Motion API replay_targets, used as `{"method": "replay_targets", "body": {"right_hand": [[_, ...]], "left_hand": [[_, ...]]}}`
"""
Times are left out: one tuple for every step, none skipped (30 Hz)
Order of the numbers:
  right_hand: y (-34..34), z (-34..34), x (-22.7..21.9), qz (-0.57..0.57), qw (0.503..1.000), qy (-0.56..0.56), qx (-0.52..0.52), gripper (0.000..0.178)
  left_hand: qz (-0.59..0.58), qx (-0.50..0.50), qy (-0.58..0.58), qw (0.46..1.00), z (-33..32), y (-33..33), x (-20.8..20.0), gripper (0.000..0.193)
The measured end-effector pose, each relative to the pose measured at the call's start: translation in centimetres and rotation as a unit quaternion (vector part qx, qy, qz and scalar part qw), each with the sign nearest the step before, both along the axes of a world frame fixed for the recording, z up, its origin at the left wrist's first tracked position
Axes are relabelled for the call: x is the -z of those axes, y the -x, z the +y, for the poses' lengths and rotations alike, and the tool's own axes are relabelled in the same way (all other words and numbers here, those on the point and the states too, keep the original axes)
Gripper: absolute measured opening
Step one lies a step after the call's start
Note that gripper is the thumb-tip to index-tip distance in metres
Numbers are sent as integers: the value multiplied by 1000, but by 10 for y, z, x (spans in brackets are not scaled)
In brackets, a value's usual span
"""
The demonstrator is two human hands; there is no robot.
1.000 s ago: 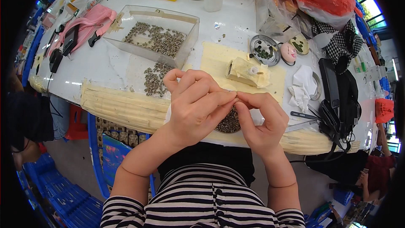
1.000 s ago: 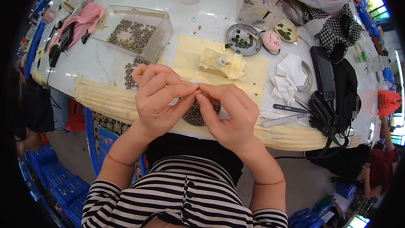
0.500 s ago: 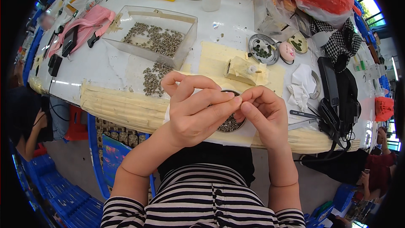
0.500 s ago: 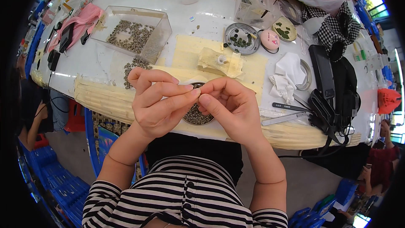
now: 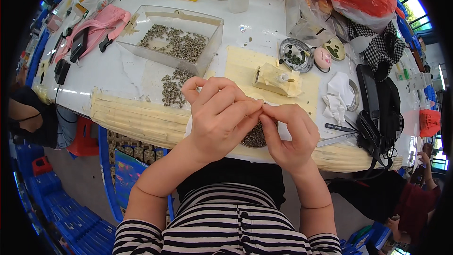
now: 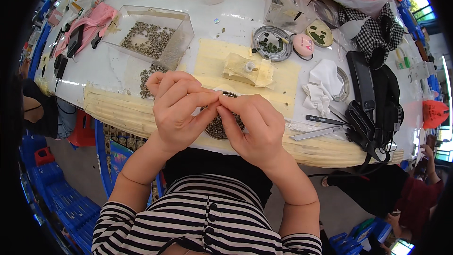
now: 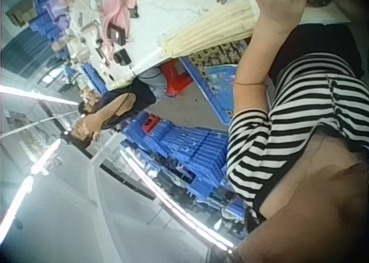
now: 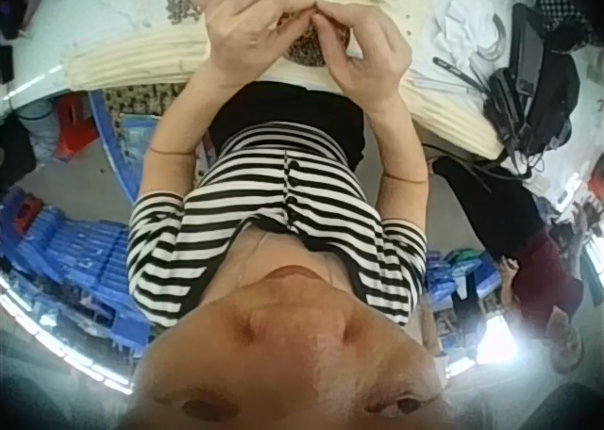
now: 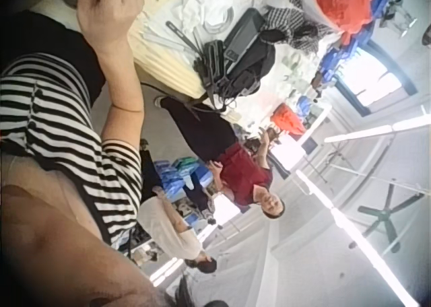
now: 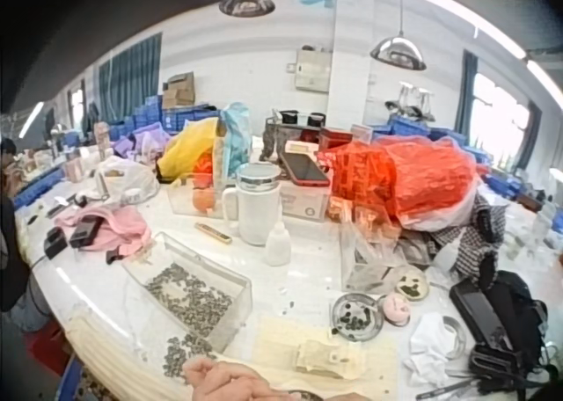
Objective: The person picks up a small metal pin and inserts it into a small plastic component, then places the assembly into a circular container with other pins.
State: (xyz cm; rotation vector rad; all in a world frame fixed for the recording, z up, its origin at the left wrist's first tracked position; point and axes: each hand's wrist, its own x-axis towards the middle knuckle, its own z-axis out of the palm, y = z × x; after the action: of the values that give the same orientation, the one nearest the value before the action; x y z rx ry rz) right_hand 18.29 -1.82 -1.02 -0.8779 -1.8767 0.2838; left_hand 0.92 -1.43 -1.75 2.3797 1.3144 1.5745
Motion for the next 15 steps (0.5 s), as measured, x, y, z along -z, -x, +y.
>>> {"method": "replay_targets", "body": {"right_hand": [[0,1,0,-10,1000,-10,0,24],[0,1,0,-20,1000,-20,1,26],[0,1,1,-28,999,-26,7,27],[0,1,1,-35,999,-31,13,28],[1,0,1,-42,998,-36,18,30],[1,0,1,-46,998,-40,20,30],[1,0,0,-50,998,-44,22,30],[1,-1,0,-53,997,-49,23,31],[1,0,1,-54,997,-56,27,31],[0,1,2,-54,996,-63,31,30],[0,1,2,-55,995,-71,35,30],[0,1,1,-57,995,-68,42,30],[1,0,0,-59,995,-65,48,29],[1,0,-1,-62,995,-62,55,29],[1,-1,-2,-65,995,-53,57,28]], "left_hand": [[-2,-1,3,1000,0,0,0,20],[-4,-1,6,1000,0,0,0,20],[-1,-2,10,1000,1,1,-1,21],[3,-4,13,1000,1,1,-3,22],[7,-6,18,1000,1,1,-4,23],[4,-4,20,1000,1,1,-3,23],[1,-3,21,1000,1,1,-3,23],[-2,-2,23,1000,1,1,-2,23],[-8,-1,23,1000,1,1,-2,22],[-15,0,22,1000,2,0,-1,20],[-22,2,22,1000,2,-1,-1,19],[-14,1,20,1000,2,-1,-2,20],[-7,0,17,1000,2,0,-2,21],[-1,0,15,1000,1,0,-2,22],[0,1,17,1000,1,1,-3,22]]}}
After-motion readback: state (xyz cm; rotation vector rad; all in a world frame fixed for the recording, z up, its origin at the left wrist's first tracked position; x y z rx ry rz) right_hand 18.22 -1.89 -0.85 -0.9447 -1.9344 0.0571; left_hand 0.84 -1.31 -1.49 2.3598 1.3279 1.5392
